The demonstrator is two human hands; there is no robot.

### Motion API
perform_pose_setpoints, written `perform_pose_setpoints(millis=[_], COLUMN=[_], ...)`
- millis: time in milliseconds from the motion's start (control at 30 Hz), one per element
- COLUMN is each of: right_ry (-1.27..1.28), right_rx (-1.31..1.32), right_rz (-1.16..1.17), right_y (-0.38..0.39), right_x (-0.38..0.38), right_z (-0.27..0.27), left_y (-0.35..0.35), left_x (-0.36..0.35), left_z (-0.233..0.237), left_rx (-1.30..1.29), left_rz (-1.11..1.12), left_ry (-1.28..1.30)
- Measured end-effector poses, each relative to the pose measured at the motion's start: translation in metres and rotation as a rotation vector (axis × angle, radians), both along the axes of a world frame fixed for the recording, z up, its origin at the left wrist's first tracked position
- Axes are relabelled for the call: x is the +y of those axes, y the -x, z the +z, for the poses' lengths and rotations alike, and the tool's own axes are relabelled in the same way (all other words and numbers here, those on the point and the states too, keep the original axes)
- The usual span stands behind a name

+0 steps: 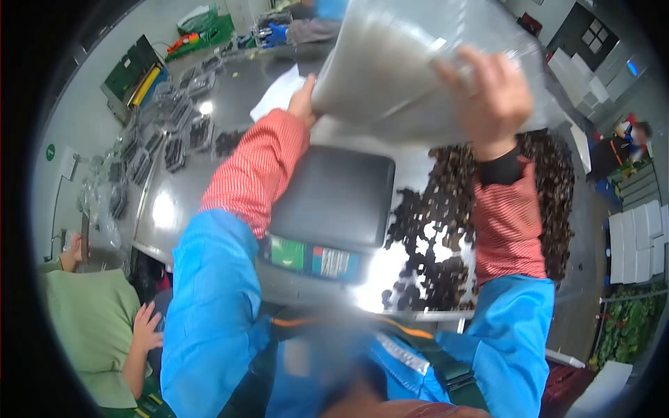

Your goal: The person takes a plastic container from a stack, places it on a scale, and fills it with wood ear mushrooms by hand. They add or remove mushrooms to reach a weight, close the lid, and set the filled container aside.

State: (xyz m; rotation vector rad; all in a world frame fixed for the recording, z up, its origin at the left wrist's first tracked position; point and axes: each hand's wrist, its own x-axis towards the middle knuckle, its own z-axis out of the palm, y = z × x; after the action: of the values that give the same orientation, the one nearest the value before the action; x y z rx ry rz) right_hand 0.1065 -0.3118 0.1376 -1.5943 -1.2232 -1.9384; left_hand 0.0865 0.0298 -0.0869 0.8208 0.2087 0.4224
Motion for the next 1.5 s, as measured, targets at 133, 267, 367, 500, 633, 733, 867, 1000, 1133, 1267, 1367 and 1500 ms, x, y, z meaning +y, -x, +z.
perform_pose_setpoints(millis=[133, 267, 367, 500, 633, 733, 867, 1000, 1133, 1267, 1367, 1500], right_ry=[0.093, 0.213, 0.263, 0.46, 0.536, 0.629, 0.779, 0.885, 0.804, 0.801, 0.852, 0.828], right_rx=[0.24, 0.466, 0.529, 0.557, 0.561, 0.629, 0.495, 0.555, 0.758, 0.915, 0.98, 0.87], right_rz=[0.051, 0.007, 0.061, 0.074, 0.195, 0.097, -0.134, -0.05, 0.098, 0.064, -0.045, -0.088], right_y=[-0.02, -0.051, -0.05, -0.027, -0.006, 0.002, -0.03, -0.054, -0.073, -0.062, -0.06, -0.059], right_x=[0.046, 0.086, 0.11, 0.137, 0.166, 0.163, 0.131, 0.11, 0.094, 0.083, 0.083, 0.091], right_z=[-0.057, -0.121, -0.123, -0.121, -0.114, -0.089, -0.073, -0.073, -0.077, -0.054, -0.046, -0.051], left_y=[-0.029, -0.029, 0.009, 0.027, 0.047, 0.072, 0.091, 0.065, 0.048, 0.065, 0.086, 0.117], left_x=[0.025, 0.038, 0.018, 0.037, 0.052, 0.047, 0.034, 0.021, 0.012, 0.009, 0.013, 0.011], left_z=[-0.031, -0.035, 0.015, -0.026, -0.046, 0.011, 0.034, 0.012, 0.013, 0.016, 0.004, 0.005], left_rx=[0.426, 0.646, 0.783, 0.71, 0.566, 0.421, 0.373, 0.353, 0.371, 0.505, 0.494, 0.489], left_rz=[0.199, 0.099, -0.021, -0.056, 0.016, 0.073, 0.024, 0.007, -0.121, -0.18, -0.155, -0.05], left_ry=[-0.373, -0.506, -0.49, -0.325, -0.185, -0.163, -0.193, -0.25, -0.239, -0.397, -0.501, -0.535])
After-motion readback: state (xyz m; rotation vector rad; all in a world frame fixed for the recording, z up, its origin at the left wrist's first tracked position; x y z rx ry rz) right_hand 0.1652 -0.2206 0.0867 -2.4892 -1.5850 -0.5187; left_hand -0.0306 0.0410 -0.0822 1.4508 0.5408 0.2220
